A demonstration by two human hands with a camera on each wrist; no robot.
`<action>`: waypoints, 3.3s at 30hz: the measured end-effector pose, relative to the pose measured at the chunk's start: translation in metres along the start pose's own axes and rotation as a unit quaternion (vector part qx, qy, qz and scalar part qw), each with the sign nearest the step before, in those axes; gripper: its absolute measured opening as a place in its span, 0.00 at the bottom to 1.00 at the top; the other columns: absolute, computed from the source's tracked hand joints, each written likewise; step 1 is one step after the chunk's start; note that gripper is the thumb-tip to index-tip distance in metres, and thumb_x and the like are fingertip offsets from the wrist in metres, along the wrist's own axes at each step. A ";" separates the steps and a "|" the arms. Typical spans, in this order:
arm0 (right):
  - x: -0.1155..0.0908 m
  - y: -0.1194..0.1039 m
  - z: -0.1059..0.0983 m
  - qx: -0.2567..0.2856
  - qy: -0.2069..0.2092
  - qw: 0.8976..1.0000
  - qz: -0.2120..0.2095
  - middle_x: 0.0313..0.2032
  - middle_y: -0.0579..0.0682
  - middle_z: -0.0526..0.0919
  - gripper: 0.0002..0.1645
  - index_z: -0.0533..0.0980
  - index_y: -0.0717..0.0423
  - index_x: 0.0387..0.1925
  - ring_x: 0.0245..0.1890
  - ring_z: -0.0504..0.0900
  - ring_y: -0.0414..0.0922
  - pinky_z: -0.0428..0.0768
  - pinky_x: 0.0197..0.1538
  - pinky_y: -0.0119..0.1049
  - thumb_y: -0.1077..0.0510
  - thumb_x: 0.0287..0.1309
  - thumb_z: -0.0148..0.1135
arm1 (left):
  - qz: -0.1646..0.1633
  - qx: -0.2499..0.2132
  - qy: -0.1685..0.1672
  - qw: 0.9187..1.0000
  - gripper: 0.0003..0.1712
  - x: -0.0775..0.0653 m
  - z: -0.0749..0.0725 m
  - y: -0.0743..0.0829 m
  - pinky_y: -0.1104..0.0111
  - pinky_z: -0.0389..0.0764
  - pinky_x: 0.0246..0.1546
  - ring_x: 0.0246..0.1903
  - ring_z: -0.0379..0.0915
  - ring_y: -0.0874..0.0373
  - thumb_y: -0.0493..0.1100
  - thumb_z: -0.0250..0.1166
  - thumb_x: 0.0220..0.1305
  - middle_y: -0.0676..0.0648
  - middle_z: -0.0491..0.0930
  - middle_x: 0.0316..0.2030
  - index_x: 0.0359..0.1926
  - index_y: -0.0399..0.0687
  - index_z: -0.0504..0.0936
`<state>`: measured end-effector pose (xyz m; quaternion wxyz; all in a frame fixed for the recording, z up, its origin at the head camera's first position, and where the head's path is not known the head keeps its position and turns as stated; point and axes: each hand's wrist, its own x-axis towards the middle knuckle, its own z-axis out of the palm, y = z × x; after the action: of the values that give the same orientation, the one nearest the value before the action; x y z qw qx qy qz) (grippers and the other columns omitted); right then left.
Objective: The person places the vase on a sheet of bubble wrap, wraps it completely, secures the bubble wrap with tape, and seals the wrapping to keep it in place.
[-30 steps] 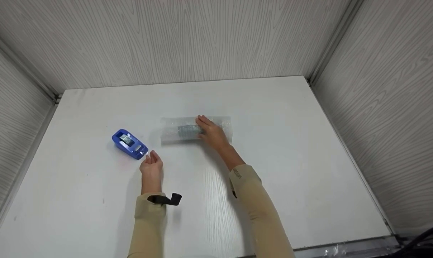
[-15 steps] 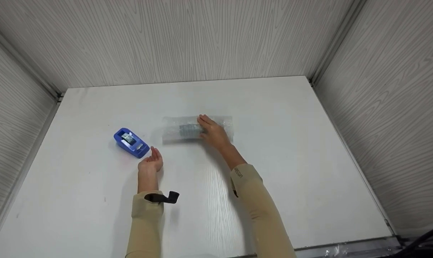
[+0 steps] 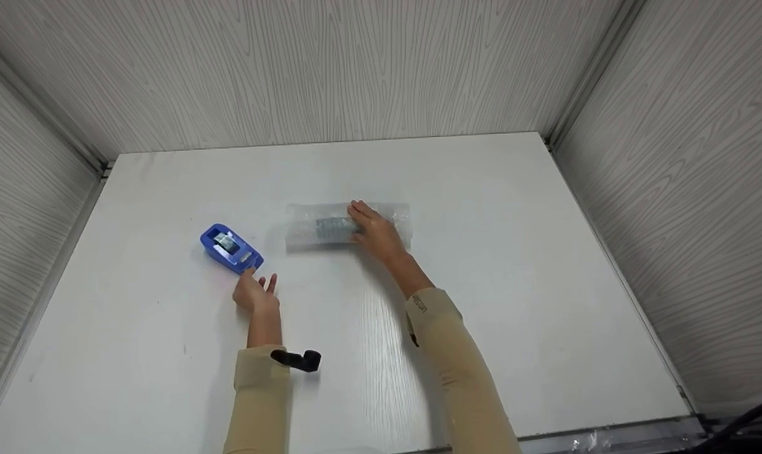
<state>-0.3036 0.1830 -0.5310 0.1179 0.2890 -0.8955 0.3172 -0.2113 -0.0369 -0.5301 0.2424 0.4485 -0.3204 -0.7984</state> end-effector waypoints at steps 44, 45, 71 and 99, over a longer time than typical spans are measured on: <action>-0.002 0.004 0.000 0.003 0.001 1.000 0.012 0.63 0.54 0.64 0.37 0.66 0.61 0.61 0.63 0.61 0.48 0.60 0.61 0.32 0.63 0.47 0.68 | 0.045 0.198 -0.101 0.974 0.21 0.032 -0.012 -0.002 0.75 0.67 0.20 0.42 0.71 0.58 0.52 0.58 0.64 0.46 0.80 0.43 0.44 0.38 0.80; -0.002 0.004 0.000 0.003 0.002 1.000 0.011 0.63 0.53 0.64 0.37 0.66 0.61 0.61 0.63 0.61 0.48 0.60 0.61 0.32 0.63 0.47 0.68 | 0.048 0.202 -0.098 0.973 0.21 0.032 -0.012 -0.002 0.75 0.67 0.21 0.41 0.71 0.59 0.52 0.57 0.64 0.46 0.81 0.43 0.44 0.38 0.81; -0.002 0.003 -0.002 0.011 0.011 1.000 -0.004 0.62 0.56 0.65 0.37 0.67 0.63 0.60 0.62 0.63 0.50 0.61 0.60 0.33 0.65 0.46 0.68 | 0.030 0.217 -0.119 0.968 0.21 0.060 -0.016 0.027 0.76 0.69 0.20 0.35 0.68 0.54 0.47 0.64 0.58 0.42 0.79 0.43 0.45 0.34 0.79; 0.000 0.003 -0.002 0.008 -0.001 1.000 0.017 0.62 0.54 0.65 0.38 0.66 0.61 0.61 0.63 0.61 0.48 0.60 0.61 0.34 0.64 0.45 0.69 | 0.069 0.266 -0.075 0.959 0.24 0.061 -0.023 0.032 0.78 0.72 0.17 0.39 0.70 0.55 0.51 0.61 0.61 0.42 0.75 0.47 0.50 0.37 0.74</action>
<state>-0.3054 0.1860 -0.5303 0.1092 0.2753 -0.8979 0.3257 -0.2174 -0.1065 -0.5504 0.1444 0.4127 -0.5687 -0.6968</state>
